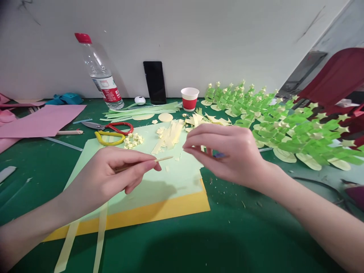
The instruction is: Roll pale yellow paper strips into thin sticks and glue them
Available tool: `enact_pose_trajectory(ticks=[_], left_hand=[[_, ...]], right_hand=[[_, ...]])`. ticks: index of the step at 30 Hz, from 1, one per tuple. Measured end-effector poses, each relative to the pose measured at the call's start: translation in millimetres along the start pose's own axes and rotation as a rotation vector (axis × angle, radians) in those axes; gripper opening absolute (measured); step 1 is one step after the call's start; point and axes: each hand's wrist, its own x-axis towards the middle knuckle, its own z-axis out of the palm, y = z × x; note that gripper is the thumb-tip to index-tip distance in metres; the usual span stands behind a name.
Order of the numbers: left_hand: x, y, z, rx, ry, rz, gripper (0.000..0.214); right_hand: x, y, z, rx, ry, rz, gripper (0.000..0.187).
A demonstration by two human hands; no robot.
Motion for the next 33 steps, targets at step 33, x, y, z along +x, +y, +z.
enact_pose_trajectory(ticks=[33], left_hand=[[-7, -1, 7.4, 0.376, 0.041, 0.459, 0.022]], right_hand=[[9, -15, 4, 0.724, -0.54, 0.706, 0.023]])
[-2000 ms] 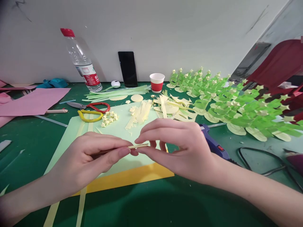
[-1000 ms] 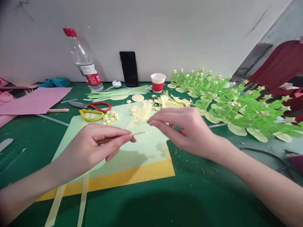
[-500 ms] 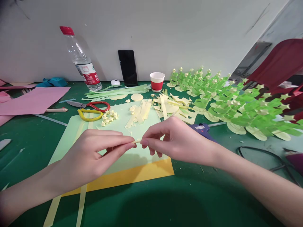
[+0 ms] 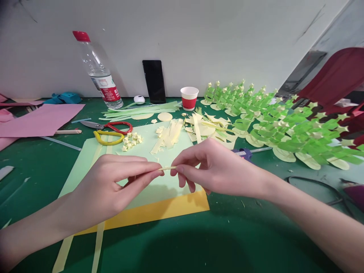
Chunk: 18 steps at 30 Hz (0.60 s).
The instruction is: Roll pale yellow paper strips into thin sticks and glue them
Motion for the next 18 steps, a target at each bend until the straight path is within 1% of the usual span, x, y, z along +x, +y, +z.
enact_pose_trajectory(ticks=[6, 12, 18], left_hand=[[0, -2, 1.6, 0.004, -0.004, 0.0, 0.022], [0, -2, 3.6, 0.006, 0.0, -0.006, 0.022], [0, 2, 0.5, 0.073, 0.006, 0.009, 0.024]], right_hand=[[-2, 1, 2, 0.121, -0.031, 0.035, 0.018], [-1, 4, 8, 0.122, 0.043, 0.068, 0.013], [-4, 4, 12, 0.191, 0.069, 0.036, 0.019]])
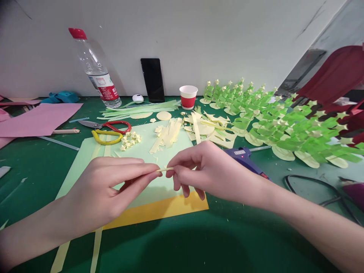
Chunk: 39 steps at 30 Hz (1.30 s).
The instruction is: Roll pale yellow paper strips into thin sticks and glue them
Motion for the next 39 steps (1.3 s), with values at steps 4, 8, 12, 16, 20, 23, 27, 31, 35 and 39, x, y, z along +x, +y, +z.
enact_pose_trajectory(ticks=[4, 8, 12, 16, 20, 23, 27, 31, 35, 39], left_hand=[[-1, -1, -3.4, 0.05, 0.025, 0.035, 0.023], [-2, 0, -4.7, 0.072, 0.035, 0.038, 0.024], [-2, 2, -3.1, 0.116, 0.039, 0.054, 0.024], [-3, 4, -3.8, 0.167, 0.065, 0.094, 0.025], [-6, 6, -8.0, 0.241, 0.087, 0.122, 0.026], [-6, 7, -9.2, 0.264, 0.078, 0.126, 0.026], [-6, 8, -8.5, 0.294, 0.074, 0.134, 0.024], [-4, 11, -8.8, 0.327, 0.077, 0.17, 0.025], [-6, 13, -9.7, 0.348, 0.082, 0.163, 0.024], [-9, 14, -10.5, 0.365, 0.09, 0.155, 0.024]], right_hand=[[0, -1, -1, 0.042, 0.03, -0.012, 0.018], [1, -4, -1, 0.036, 0.043, 0.015, 0.01], [0, -4, 2, 0.052, 0.072, 0.009, 0.01], [-3, -5, 4, 0.044, 0.079, -0.004, 0.016], [-6, -9, 4, 0.064, 0.09, -0.016, 0.015], [-7, -13, 5, 0.081, 0.11, -0.019, 0.015], [-8, -16, 6, 0.064, 0.107, 0.015, 0.009], [-11, -15, 8, 0.088, 0.122, 0.02, 0.013], [-13, -13, 8, 0.12, 0.124, 0.011, 0.018], [-10, -13, 6, 0.133, 0.12, -0.001, 0.021]])
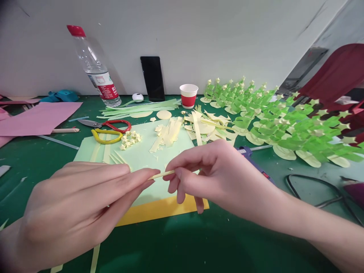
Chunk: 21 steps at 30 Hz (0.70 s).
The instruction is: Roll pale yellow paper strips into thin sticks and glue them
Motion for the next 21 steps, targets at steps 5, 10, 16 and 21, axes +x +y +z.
enact_pose_trajectory(ticks=[5, 10, 16, 21], left_hand=[[1, 0, 0.2, -0.014, 0.025, -0.001, 0.021], [4, -1, 3.5, 0.011, 0.016, 0.028, 0.026], [1, 3, 5.8, 0.045, 0.071, 0.081, 0.023], [2, 6, -2.9, 0.075, 0.093, 0.155, 0.026]], right_hand=[[1, -3, -1, -0.033, 0.033, 0.006, 0.019], [-2, -2, 1, -0.029, 0.052, -0.013, 0.015], [-1, -1, 6, -0.121, 0.133, -0.07, 0.005], [-4, -5, 10, -0.165, 0.204, -0.127, 0.018]])
